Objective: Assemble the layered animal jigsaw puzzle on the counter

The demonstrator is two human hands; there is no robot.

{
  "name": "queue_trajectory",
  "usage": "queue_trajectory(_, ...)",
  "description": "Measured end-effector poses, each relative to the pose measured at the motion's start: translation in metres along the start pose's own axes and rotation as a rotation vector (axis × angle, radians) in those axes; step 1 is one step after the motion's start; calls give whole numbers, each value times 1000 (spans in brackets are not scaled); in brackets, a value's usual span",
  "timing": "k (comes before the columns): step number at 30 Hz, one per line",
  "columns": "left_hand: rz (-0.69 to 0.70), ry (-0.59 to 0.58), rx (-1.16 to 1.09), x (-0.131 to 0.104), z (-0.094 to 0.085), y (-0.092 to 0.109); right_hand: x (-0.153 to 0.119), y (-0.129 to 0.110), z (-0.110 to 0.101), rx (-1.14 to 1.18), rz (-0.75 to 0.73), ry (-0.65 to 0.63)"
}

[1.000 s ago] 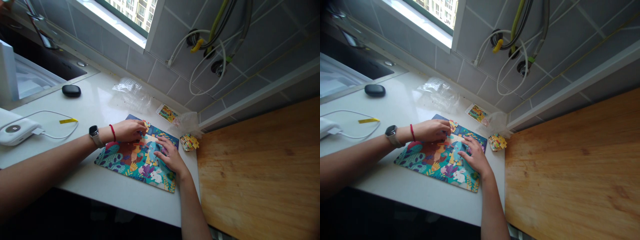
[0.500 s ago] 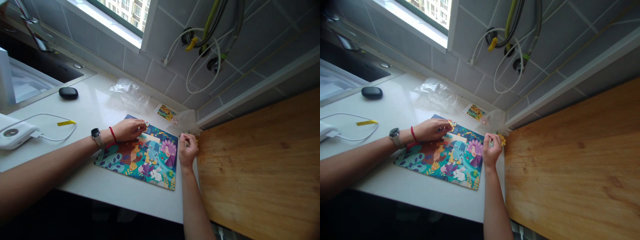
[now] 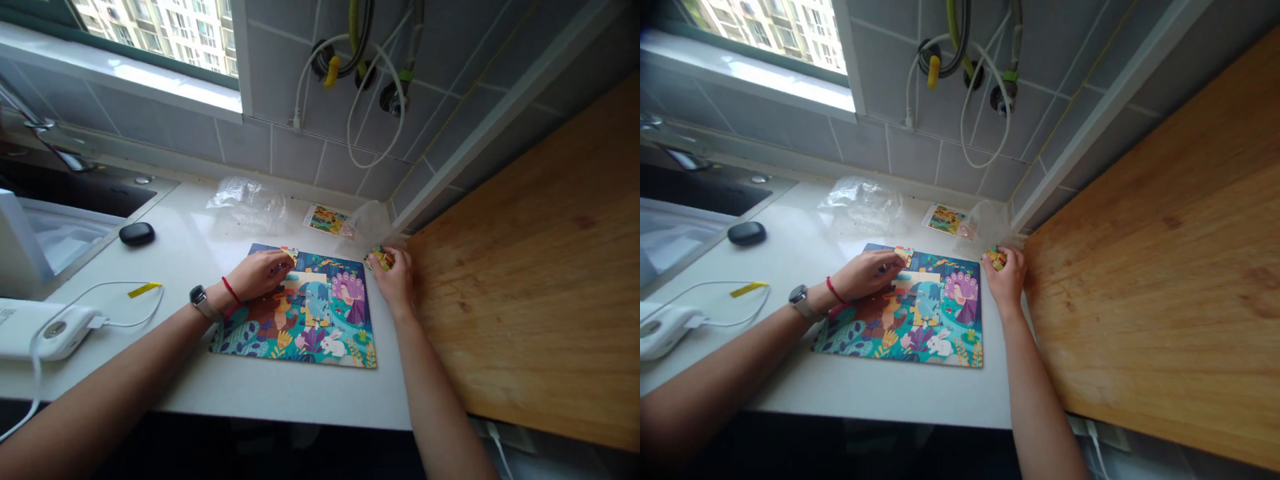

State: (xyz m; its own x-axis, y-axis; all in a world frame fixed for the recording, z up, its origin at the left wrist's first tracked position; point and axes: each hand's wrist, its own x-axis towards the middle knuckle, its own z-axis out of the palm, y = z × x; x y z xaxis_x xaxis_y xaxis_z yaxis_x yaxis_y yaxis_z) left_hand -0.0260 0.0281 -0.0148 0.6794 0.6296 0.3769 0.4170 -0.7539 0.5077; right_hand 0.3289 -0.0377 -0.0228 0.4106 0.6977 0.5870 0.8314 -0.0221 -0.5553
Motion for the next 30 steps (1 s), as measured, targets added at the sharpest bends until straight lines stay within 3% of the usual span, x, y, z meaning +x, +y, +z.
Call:
queue_trajectory(3,2,-3,-13,0,0,0,-2,7,3,-57,20,-73)
queue_trajectory(22,-10,-23,-53,1,-3,8,2,13,2,46,-4,21)
queue_trajectory(30,-34,-37,-48,2,-3,11,2,19,9,73,74,22)
